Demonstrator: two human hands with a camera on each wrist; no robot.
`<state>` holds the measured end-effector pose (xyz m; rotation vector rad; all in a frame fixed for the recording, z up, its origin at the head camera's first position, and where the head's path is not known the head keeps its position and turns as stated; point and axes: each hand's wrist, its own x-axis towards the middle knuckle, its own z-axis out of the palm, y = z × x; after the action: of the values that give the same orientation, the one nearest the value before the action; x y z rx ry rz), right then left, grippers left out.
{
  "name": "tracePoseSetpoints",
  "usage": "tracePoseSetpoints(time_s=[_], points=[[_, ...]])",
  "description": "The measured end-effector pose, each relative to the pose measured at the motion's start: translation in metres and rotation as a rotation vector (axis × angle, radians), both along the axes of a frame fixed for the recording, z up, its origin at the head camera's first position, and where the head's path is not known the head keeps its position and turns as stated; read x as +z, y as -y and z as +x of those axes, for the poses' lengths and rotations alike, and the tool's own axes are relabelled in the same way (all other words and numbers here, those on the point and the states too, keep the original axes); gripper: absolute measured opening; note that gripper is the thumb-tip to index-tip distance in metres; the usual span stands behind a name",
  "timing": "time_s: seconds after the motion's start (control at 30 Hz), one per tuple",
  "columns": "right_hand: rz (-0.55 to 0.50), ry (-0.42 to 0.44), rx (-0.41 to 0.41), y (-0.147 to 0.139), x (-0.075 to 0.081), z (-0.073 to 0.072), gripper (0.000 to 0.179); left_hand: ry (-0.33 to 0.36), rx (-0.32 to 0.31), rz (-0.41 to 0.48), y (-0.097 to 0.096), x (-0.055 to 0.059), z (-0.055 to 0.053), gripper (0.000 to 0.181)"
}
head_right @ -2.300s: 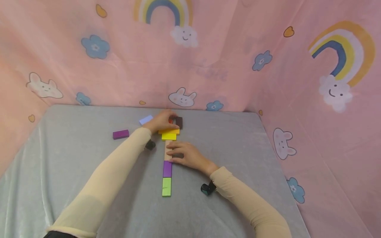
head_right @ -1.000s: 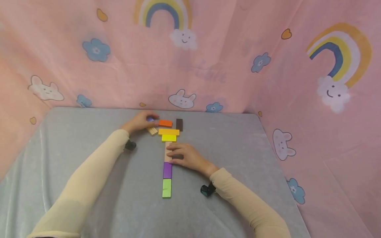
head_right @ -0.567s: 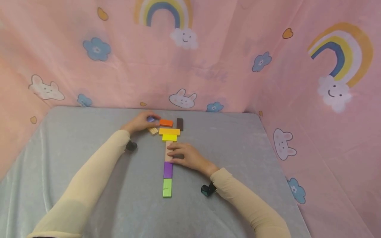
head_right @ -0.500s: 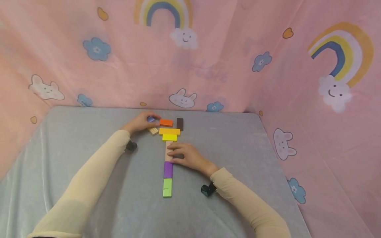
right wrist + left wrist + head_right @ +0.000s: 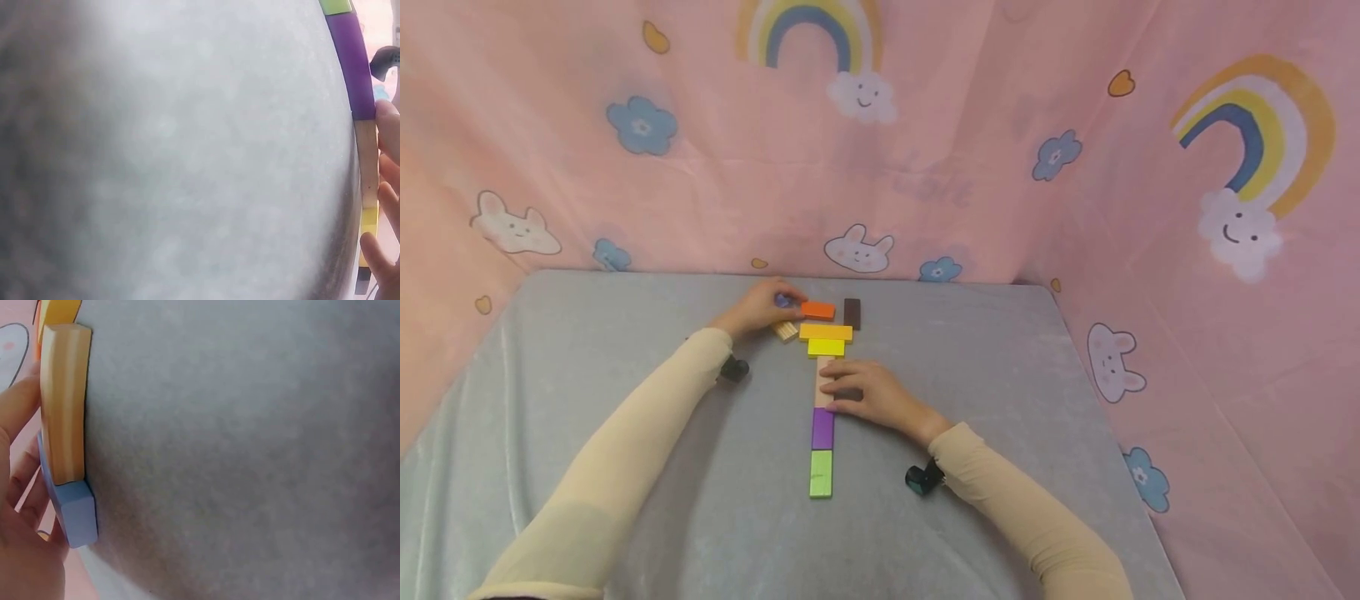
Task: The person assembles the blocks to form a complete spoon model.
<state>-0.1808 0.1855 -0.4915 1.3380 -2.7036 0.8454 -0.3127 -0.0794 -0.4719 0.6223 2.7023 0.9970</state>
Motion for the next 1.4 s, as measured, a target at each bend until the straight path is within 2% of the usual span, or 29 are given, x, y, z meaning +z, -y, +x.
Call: tracePoseSetpoints(time_s=[0.13, 0.23, 0.47, 0.63, 0.83, 1.4], points=[[0.006, -0.003, -0.002, 0.0, -0.001, 0.0, 0.033, -0.03, -0.005, -0.001, 0.0, -0.005, -0.001, 0.036], [0.006, 0.005, -0.004, 0.001, -0.001, 0.0, 0.033, -0.036, -0.004, 0.009, 0.0, -0.004, -0.001, 0.034], [-0.003, 0.028, -0.001, 0.0, -0.002, -0.001, 0.033, 0.003, 0.009, 0.012, -0.005, 0.002, 0.0, 0.036], [-0.01, 0.017, 0.001, 0.0, -0.003, -0.002, 0.033, 0.029, -0.009, -0.017, -0.01, 0.001, 0.0, 0.036], [-0.008, 0.023, -0.001, 0.0, -0.004, -0.002, 0.033, 0.059, -0.023, -0.009, -0.013, 0.002, 0.002, 0.034], [-0.001, 0.02, 0.002, 0.0, -0.003, -0.002, 0.032, 0.082, -0.042, 0.002, -0.014, 0.0, 0.003, 0.033]])
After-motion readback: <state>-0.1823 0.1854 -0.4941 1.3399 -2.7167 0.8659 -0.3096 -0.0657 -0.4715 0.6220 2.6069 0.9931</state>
